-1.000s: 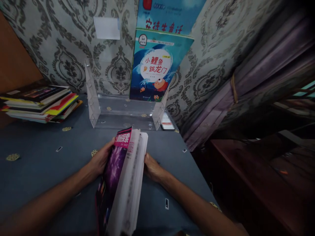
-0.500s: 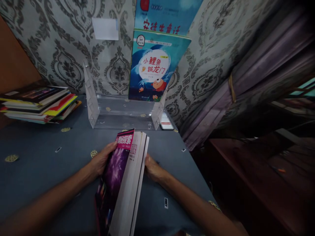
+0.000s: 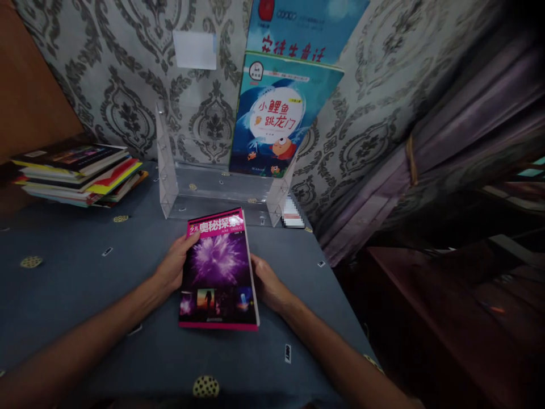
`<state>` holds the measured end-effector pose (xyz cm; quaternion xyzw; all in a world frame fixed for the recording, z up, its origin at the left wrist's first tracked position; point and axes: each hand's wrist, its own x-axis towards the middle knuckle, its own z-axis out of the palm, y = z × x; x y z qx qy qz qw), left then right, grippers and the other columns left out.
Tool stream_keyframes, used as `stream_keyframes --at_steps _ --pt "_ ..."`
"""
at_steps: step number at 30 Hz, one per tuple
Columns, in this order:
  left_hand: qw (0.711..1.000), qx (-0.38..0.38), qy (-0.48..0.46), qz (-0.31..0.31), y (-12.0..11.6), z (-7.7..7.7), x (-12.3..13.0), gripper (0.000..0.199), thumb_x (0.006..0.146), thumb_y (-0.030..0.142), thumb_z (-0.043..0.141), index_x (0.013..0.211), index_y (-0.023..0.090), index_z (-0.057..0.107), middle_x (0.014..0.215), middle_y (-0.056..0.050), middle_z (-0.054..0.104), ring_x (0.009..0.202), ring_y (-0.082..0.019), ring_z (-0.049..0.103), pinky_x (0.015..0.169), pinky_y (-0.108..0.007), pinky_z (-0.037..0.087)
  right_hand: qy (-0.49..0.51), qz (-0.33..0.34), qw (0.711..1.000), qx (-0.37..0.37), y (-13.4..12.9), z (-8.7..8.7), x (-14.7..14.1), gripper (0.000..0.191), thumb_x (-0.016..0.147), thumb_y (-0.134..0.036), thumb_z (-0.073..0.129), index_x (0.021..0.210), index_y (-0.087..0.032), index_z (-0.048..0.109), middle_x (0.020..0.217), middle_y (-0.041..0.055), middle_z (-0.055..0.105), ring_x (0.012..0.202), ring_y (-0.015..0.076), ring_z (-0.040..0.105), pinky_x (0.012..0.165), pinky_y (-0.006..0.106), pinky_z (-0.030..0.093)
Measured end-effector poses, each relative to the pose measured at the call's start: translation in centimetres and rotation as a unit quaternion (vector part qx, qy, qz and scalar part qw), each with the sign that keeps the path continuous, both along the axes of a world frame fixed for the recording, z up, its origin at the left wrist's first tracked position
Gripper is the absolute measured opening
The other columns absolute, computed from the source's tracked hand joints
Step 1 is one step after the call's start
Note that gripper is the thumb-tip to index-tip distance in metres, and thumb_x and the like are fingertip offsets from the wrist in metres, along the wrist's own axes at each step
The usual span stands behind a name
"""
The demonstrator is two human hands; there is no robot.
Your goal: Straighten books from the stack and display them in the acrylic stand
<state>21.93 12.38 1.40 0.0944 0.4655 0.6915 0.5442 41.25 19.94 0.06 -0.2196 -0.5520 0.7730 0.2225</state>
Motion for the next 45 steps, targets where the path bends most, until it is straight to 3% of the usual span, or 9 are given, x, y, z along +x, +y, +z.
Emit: stream_keyframes --at_steps 3,7,13,18,25,29,33,40,45 --pt "0.999 -0.019 -0.017 0.037 0.3 -0.3 -0.6 0.026 0.086 0.036 0.071 0.098 0.013 0.072 0.085 -0.008 0.078 0.069 -0.019 0.072 0.071 -0.030 0.059 0.004 0.031 0.999 -0.004 0.5 0.4 0.3 0.055 0.070 -0.056 0.081 0.112 -0.023 0.067 0.095 0.0025 0.069 0.083 0.0172 0.063 0.079 0.031 0.052" --pt "0.998 -0.022 -0.050 0.025 0.5 -0.1 -1.0 0.038 0.093 0.046 0.059 0.108 0.014 0.071 0.092 -0.009 0.078 0.077 -0.023 0.073 0.078 -0.036 0.059 -0.018 0.064 0.998 0.003 1.6 0.9 0.7 0.050 0.071 -0.038 0.085 0.113 -0.020 0.064 0.089 -0.0010 0.065 0.072 0.0104 0.056 0.064 0.021 0.046" --pt "0.999 -0.008 -0.049 0.004 0.4 0.5 -1.2 0.041 0.100 0.045 0.044 0.118 0.017 0.068 0.101 -0.007 0.077 0.090 -0.024 0.073 0.087 -0.038 0.058 -0.017 0.074 0.997 0.000 2.8 1.6 1.2 0.051 0.073 -0.038 0.083 0.117 -0.021 0.064 0.090 -0.0005 0.065 0.070 0.0092 0.055 0.061 0.020 0.044" --pt "0.998 0.023 -0.059 -0.008 0.4 0.7 -1.2 0.040 0.102 0.039 0.041 0.124 0.016 0.065 0.104 -0.008 0.076 0.095 -0.022 0.072 0.092 -0.037 0.055 -0.010 0.053 0.998 0.010 3.3 0.8 1.1 0.046 0.072 -0.039 0.084 0.111 -0.021 0.068 0.087 -0.0011 0.069 0.066 0.0079 0.058 0.060 0.019 0.045" --pt "0.997 0.066 -0.034 -0.024 0.4 1.0 -1.4 0.038 0.103 0.032 0.034 0.109 0.017 0.068 0.088 -0.006 0.076 0.070 -0.018 0.071 0.069 -0.032 0.059 0.004 -0.073 0.995 -0.063 4.1 1.2 1.4 0.035 0.068 -0.040 0.086 0.092 -0.019 0.073 0.072 -0.0015 0.072 0.060 0.0104 0.065 0.062 0.023 0.052" --pt "0.996 0.068 -0.026 -0.043 0.3 0.8 -1.9 0.029 0.097 0.031 0.046 0.093 0.016 0.071 0.073 -0.004 0.073 0.055 -0.015 0.065 0.055 -0.026 0.056 0.011 -0.071 0.995 -0.071 4.6 2.3 2.0 0.036 0.065 -0.040 0.088 0.090 -0.017 0.077 0.073 0.0007 0.074 0.064 0.0108 0.067 0.066 0.022 0.052" --pt "0.999 0.031 -0.040 -0.006 0.2 1.0 -2.3 0.024 0.094 0.026 0.052 0.089 0.013 0.072 0.079 -0.006 0.076 0.065 -0.015 0.070 0.065 -0.026 0.059 -0.012 -0.030 0.998 -0.059 4.9 2.5 2.4 0.037 0.066 -0.040 0.088 0.094 -0.018 0.078 0.073 0.0001 0.074 0.058 0.0090 0.064 0.058 0.020 0.049" --pt "0.987 0.093 0.004 -0.127 0.1 0.9 -3.7 0.026 0.080 0.015 0.068 0.104 0.011 0.074 0.092 -0.009 0.078 0.075 -0.017 0.073 0.073 -0.025 0.059 -0.043 -0.026 0.998 -0.033 5.3 1.9 2.7 0.036 0.069 -0.039 0.086 0.097 -0.018 0.078 0.075 0.0006 0.074 0.060 0.0094 0.064 0.060 0.021 0.049" --pt "0.989 0.108 0.012 -0.103 0.3 0.6 -3.8 0.023 0.076 0.016 0.074 0.098 0.010 0.075 0.088 -0.008 0.078 0.073 -0.016 0.072 0.072 -0.024 0.059 -0.049 -0.026 0.998 -0.029 5.2 1.6 2.6 0.039 0.066 -0.040 0.087 0.099 -0.020 0.077 0.077 -0.0007 0.075 0.059 0.0085 0.064 0.059 0.019 0.050"
